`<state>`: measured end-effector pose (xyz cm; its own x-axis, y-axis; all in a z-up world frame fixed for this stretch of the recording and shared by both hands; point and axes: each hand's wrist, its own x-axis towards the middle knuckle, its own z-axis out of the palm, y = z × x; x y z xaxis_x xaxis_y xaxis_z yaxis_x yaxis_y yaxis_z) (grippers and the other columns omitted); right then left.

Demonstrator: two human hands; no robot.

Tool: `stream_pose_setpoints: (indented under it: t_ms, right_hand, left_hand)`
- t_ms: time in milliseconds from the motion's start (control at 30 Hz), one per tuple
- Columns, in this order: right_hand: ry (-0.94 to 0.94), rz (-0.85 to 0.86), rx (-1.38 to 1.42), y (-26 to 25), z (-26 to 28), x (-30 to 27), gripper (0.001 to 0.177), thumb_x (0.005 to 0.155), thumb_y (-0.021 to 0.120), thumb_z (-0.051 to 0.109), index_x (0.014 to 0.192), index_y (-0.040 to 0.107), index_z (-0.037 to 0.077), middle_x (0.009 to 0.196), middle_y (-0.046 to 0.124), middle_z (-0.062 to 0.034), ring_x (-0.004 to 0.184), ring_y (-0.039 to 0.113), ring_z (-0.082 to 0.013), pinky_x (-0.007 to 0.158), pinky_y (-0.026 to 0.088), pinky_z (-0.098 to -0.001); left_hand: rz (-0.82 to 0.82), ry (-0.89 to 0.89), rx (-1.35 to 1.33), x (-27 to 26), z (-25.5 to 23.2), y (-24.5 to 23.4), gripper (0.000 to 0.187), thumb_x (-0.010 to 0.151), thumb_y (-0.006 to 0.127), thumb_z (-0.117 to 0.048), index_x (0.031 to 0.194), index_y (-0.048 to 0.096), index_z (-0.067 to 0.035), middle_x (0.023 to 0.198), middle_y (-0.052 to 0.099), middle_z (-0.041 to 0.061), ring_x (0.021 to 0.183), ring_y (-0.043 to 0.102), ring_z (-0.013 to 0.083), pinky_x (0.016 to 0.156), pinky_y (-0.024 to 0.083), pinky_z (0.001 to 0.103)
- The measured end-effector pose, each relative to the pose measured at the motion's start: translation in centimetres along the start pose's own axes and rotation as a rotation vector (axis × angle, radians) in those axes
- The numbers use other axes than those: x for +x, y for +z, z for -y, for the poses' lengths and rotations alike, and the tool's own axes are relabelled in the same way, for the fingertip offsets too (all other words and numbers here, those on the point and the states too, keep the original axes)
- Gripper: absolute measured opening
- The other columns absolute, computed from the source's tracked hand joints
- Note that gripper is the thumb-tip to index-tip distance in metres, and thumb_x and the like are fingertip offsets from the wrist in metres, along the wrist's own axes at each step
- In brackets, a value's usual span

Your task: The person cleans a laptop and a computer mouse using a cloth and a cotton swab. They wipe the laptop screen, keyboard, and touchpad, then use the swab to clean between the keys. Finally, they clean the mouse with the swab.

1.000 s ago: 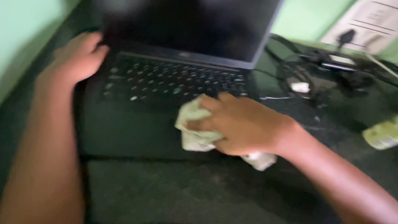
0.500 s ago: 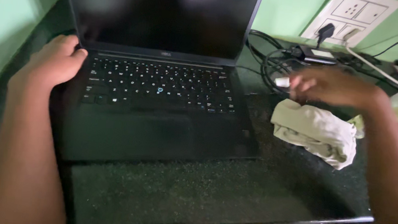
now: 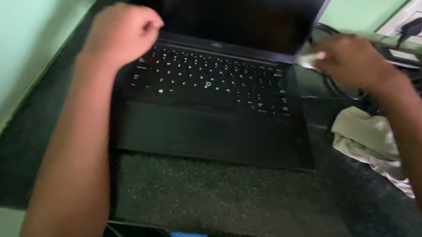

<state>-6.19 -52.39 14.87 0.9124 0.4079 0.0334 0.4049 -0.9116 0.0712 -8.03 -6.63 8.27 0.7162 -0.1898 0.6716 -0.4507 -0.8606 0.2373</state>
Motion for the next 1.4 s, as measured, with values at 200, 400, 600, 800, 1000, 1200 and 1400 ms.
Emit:
stream_pose_setpoints:
  t_ms: [200,400,600,800,1000,1200,1400]
  right_hand:
    - [-0.677,-0.224,0.532,2.0,12.8,-4.0,0.019,0.094,0.070,0.003,0.113,0.072,0.006,0.108,0.076,-0.0103,0.101,0.076,-0.0199,0.088,0.064,-0.0328]
    - [-0.444,-0.284,0.702,4.5,12.8,-3.5,0.027,0.088,0.076,0.004,0.112,0.066,0.001,0.092,0.070,-0.0049,0.080,0.070,-0.0135,0.071,0.057,-0.0293]
    - [-0.401,-0.303,1.053,7.6,9.6,-1.2,0.023,0.089,0.076,-0.002,0.105,0.059,0.001,0.100,0.068,-0.0066,0.090,0.066,-0.0102,0.077,0.056,-0.0269]
    - [-0.408,-0.343,0.980,7.3,7.7,-1.2,0.014,0.095,0.071,-0.007,0.106,0.068,0.002,0.101,0.073,-0.0078,0.088,0.069,-0.0123,0.078,0.057,-0.0241]
    - [0.036,-0.670,0.955,8.8,1.1,2.4,0.038,0.108,0.059,0.001,0.142,0.044,0.000,0.125,0.058,-0.0224,0.086,0.054,-0.0221,0.073,0.048,-0.0330]
    - [-0.197,-0.422,1.047,12.5,-0.4,5.0,0.071,0.118,0.051,0.024,0.159,0.001,-0.004,0.164,0.029,-0.0277,0.156,0.031,-0.0349,0.127,0.032,-0.0472]
    - [-0.278,-0.454,0.948,11.9,0.0,4.3,0.069,0.123,0.050,0.029,0.161,0.002,-0.005,0.167,0.031,-0.0271,0.165,0.030,-0.0353,0.136,0.027,-0.0473]
  left_hand:
    - [0.193,0.101,0.052,1.0,-4.1,0.7,0.015,0.089,0.066,-0.016,0.093,0.080,-0.016,0.085,0.076,0.010,0.077,0.072,0.0327,0.071,0.057,0.046]
    - [0.276,0.065,-0.285,1.6,-10.7,1.9,0.015,0.091,0.069,-0.021,0.099,0.081,-0.015,0.084,0.078,0.007,0.072,0.074,0.0220,0.065,0.056,0.038]
    - [0.479,0.146,-0.679,1.1,-14.7,4.4,0.030,0.085,0.082,-0.028,0.098,0.074,-0.002,0.086,0.079,0.007,0.078,0.077,0.0158,0.069,0.059,0.030]
    - [0.512,0.150,-0.578,-0.4,-14.6,2.9,0.024,0.082,0.080,-0.017,0.103,0.075,-0.005,0.091,0.078,0.007,0.081,0.076,0.0167,0.072,0.058,0.032]
    - [0.665,0.207,-0.447,-0.2,-15.4,0.8,0.012,0.083,0.075,-0.014,0.093,0.078,-0.010,0.094,0.077,0.003,0.085,0.074,0.0163,0.078,0.058,0.033]
    - [0.943,0.124,-0.351,0.5,-17.0,-1.3,0.014,0.080,0.073,-0.017,0.093,0.078,-0.014,0.090,0.076,0.000,0.081,0.073,0.0151,0.076,0.057,0.032]
    - [1.011,0.140,-0.300,0.3,-17.9,-2.2,0.009,0.079,0.071,-0.015,0.086,0.077,-0.012,0.089,0.076,-0.001,0.082,0.072,0.0158,0.075,0.057,0.033]
